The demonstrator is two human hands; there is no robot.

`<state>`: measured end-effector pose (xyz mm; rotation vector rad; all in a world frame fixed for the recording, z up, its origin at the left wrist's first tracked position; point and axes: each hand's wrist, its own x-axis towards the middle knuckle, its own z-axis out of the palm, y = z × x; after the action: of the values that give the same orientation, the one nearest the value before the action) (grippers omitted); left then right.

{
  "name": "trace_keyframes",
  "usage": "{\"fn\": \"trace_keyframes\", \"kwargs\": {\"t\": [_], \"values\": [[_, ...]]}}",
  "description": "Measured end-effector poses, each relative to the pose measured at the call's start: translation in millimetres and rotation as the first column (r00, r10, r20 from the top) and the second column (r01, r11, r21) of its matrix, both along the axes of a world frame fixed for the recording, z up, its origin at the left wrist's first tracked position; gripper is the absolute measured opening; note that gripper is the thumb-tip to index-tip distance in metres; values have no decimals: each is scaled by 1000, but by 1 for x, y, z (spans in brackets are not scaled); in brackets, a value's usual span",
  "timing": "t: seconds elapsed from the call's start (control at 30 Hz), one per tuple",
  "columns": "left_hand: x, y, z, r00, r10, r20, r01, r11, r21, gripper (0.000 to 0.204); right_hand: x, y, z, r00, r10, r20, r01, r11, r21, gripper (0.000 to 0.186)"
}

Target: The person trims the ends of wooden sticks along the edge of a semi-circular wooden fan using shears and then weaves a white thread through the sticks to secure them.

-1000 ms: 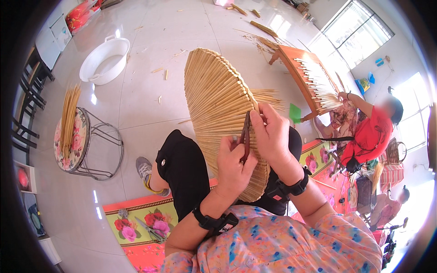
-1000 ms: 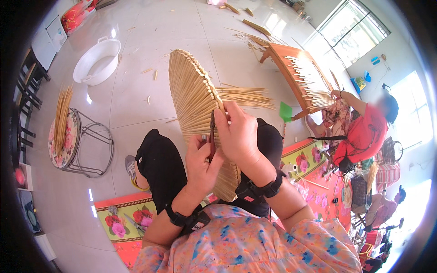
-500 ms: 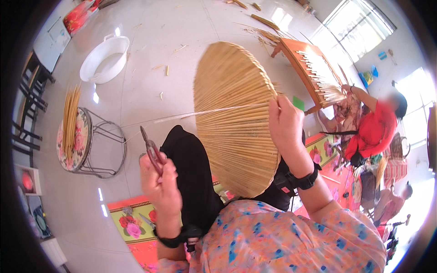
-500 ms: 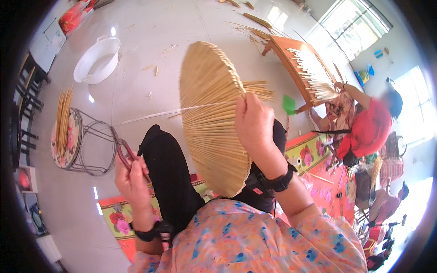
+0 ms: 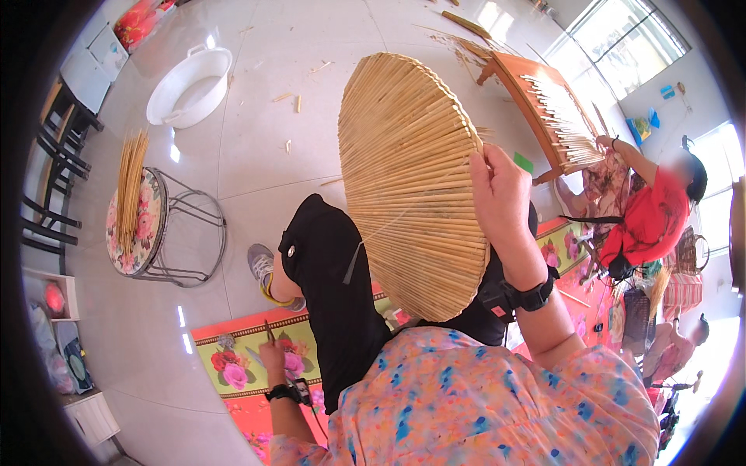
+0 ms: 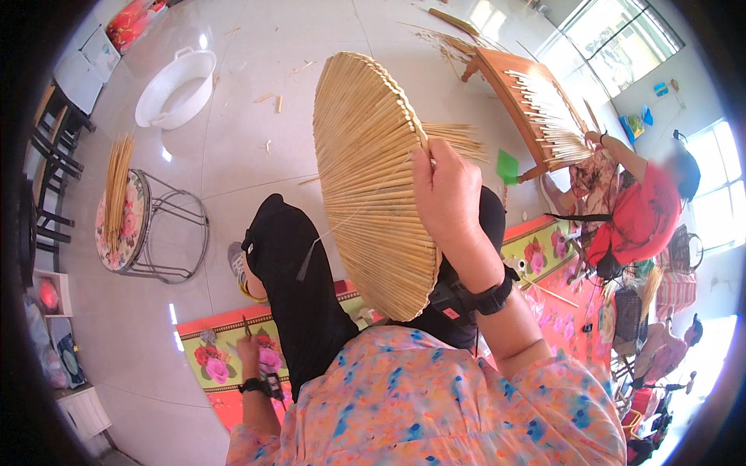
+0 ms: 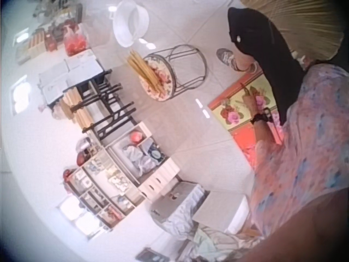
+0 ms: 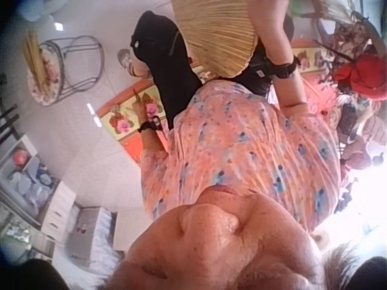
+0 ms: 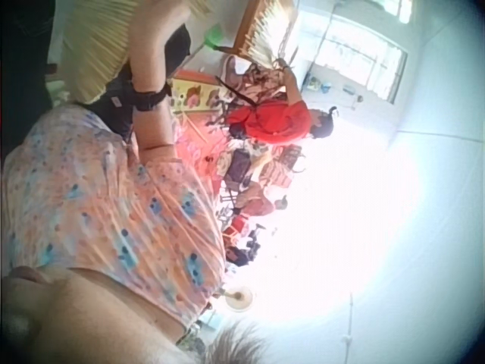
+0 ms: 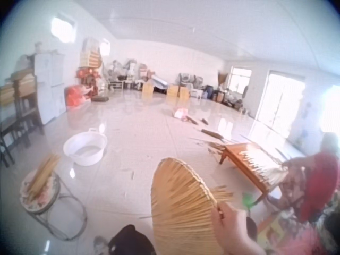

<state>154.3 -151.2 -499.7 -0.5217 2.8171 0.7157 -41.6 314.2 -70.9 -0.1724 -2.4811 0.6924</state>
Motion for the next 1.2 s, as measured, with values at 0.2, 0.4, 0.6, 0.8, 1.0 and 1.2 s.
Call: {"fn": "trace_keyframes", "kwargs": {"t": [0.2,0.4,0.6,0.8,1.0,1.2], "values": [[17,30,-11,950,-185,252,194,981,-11,44,6,-1,0,999,28,20,-28,1000,8,20],[-139,42,120,831,164,-531,-130,986,101,36,27,-22,0,997,66,30,-64,995,-79,16],[-193,211,378,688,-116,-717,595,655,466,40,35,-37,-6,989,143,-37,-147,975,-169,16],[-187,290,384,567,-144,-811,700,603,382,34,42,-54,-13,993,83,-79,-102,957,-272,27],[-193,271,392,896,-134,-423,443,200,874,2,46,-46,-18,988,144,-53,-153,908,-391,43],[-193,239,416,925,-312,-216,245,58,968,11,47,-48,-17,986,153,-63,-165,878,-449,44]]}}
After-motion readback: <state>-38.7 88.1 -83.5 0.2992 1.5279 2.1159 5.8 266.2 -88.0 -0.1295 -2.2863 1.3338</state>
